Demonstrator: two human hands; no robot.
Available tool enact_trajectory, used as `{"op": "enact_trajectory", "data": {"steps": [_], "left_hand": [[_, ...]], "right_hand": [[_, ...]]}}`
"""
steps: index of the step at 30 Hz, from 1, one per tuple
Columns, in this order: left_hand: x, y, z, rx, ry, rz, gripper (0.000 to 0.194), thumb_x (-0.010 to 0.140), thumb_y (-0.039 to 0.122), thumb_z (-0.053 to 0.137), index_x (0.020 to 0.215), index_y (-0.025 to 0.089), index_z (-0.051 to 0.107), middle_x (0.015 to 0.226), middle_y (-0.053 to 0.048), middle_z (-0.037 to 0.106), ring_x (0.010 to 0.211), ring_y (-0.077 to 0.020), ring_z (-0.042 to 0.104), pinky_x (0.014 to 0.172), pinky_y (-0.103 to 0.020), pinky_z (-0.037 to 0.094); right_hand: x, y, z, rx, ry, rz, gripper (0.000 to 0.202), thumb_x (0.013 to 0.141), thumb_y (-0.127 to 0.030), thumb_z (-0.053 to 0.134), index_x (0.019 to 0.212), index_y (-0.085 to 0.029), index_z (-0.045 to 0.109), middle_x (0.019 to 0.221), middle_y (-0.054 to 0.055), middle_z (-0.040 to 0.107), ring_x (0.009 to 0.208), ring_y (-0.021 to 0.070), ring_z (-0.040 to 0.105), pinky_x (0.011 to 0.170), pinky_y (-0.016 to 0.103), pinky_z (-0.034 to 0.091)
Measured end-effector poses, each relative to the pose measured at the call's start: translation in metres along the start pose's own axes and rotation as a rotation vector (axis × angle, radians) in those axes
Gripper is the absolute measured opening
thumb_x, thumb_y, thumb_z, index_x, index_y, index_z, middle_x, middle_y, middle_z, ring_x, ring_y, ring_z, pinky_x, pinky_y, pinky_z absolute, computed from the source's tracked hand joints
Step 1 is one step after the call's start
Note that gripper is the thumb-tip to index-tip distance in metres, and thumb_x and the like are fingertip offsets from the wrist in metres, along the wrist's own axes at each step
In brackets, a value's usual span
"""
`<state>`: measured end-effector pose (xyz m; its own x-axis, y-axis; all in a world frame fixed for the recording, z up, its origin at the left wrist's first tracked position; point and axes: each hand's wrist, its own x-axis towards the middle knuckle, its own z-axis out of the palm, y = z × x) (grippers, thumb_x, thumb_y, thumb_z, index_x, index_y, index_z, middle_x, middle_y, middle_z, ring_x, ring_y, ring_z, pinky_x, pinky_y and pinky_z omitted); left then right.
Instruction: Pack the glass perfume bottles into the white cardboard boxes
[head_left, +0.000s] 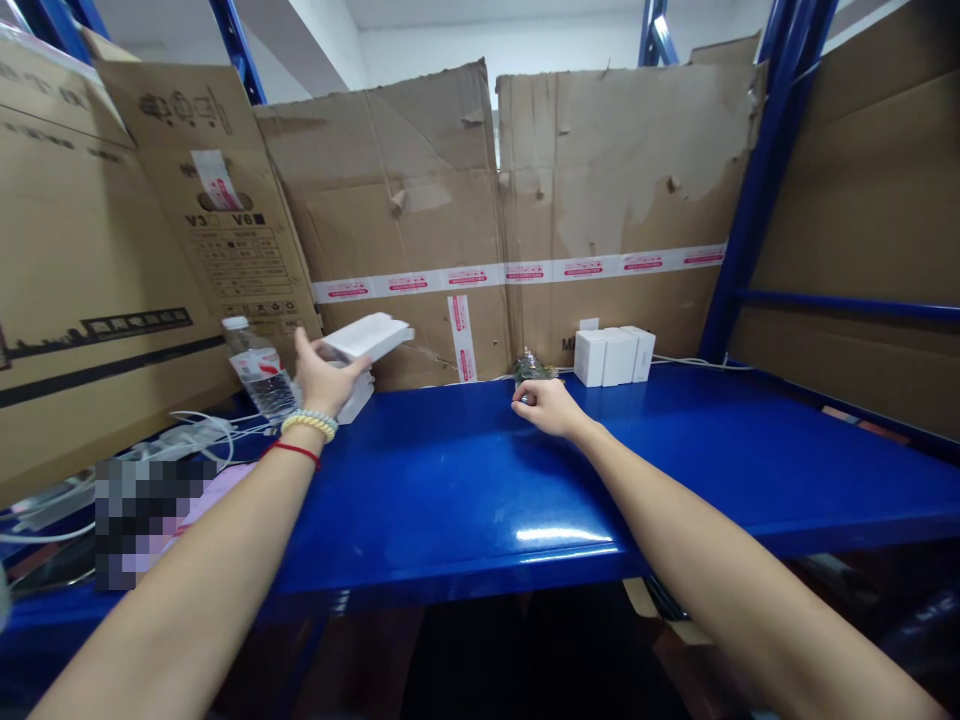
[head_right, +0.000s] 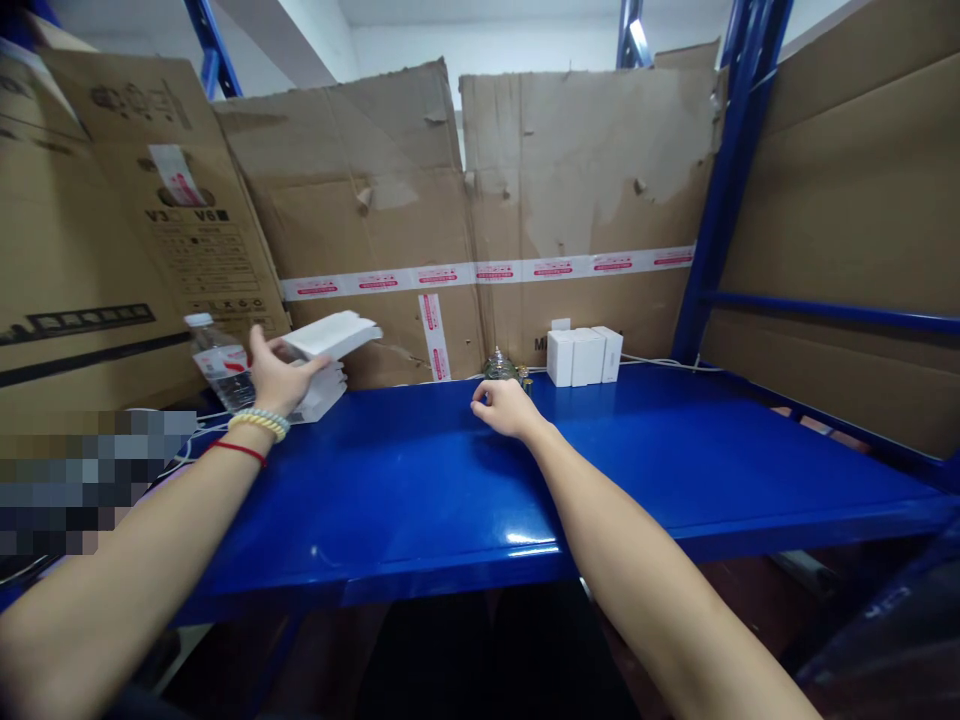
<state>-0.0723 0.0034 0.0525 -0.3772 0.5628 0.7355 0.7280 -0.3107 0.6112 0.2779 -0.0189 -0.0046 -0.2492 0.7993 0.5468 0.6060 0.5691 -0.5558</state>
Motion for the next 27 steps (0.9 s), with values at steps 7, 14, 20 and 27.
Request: {"op": "enact_trajectory", "data": {"steps": [7, 14, 20, 27], "left_hand": [[-0.049, 0.044, 0.053, -0.593, -0.343, 0.182, 0.128, 0.054, 0.035, 0.086, 0.151, 0.024, 0.004, 0.126, -0.016, 0.054, 0.118, -0.0284, 0.057, 0.100, -0.044, 0.046], [-0.087, 0.054, 0.062, -0.313, -0.591, 0.493, 0.117, 0.062, 0.028, 0.079, 0.151, 0.024, 0.002, 0.133, -0.015, 0.051, 0.122, -0.0289, 0.054, 0.104, -0.049, 0.041], [-0.103, 0.071, 0.056, 0.192, -0.474, 0.635, 0.103, 0.060, 0.031, 0.076, 0.146, 0.016, 0.023, 0.142, -0.021, 0.041, 0.134, -0.0402, 0.036, 0.109, -0.059, 0.028], [-0.108, 0.077, 0.062, 0.013, -0.372, 0.892, 0.105, 0.069, 0.034, 0.074, 0.146, 0.016, 0.006, 0.138, -0.022, 0.042, 0.126, -0.0350, 0.047, 0.098, -0.050, 0.046]], "right_hand": [[0.005, -0.009, -0.011, 0.841, 0.016, 0.415, 0.054, 0.089, -0.068, 0.033, 0.102, -0.018, 0.050, 0.067, 0.003, 0.064, 0.045, 0.0143, 0.059, 0.034, 0.023, 0.033], [0.000, -0.021, -0.015, 0.950, -0.052, 0.384, 0.024, 0.080, -0.036, 0.064, 0.091, -0.016, 0.056, 0.067, 0.004, 0.065, 0.047, 0.0149, 0.063, 0.033, 0.022, 0.039], [-0.007, -0.034, -0.007, 0.770, -0.181, 0.284, 0.031, 0.071, -0.030, 0.076, 0.090, -0.016, 0.057, 0.066, 0.002, 0.066, 0.050, 0.0169, 0.065, 0.033, 0.022, 0.045], [-0.011, -0.042, -0.009, 0.812, -0.226, 0.202, 0.054, 0.071, -0.069, 0.065, 0.082, -0.017, 0.056, 0.062, 0.004, 0.065, 0.052, 0.0172, 0.065, 0.037, 0.024, 0.049]]}}
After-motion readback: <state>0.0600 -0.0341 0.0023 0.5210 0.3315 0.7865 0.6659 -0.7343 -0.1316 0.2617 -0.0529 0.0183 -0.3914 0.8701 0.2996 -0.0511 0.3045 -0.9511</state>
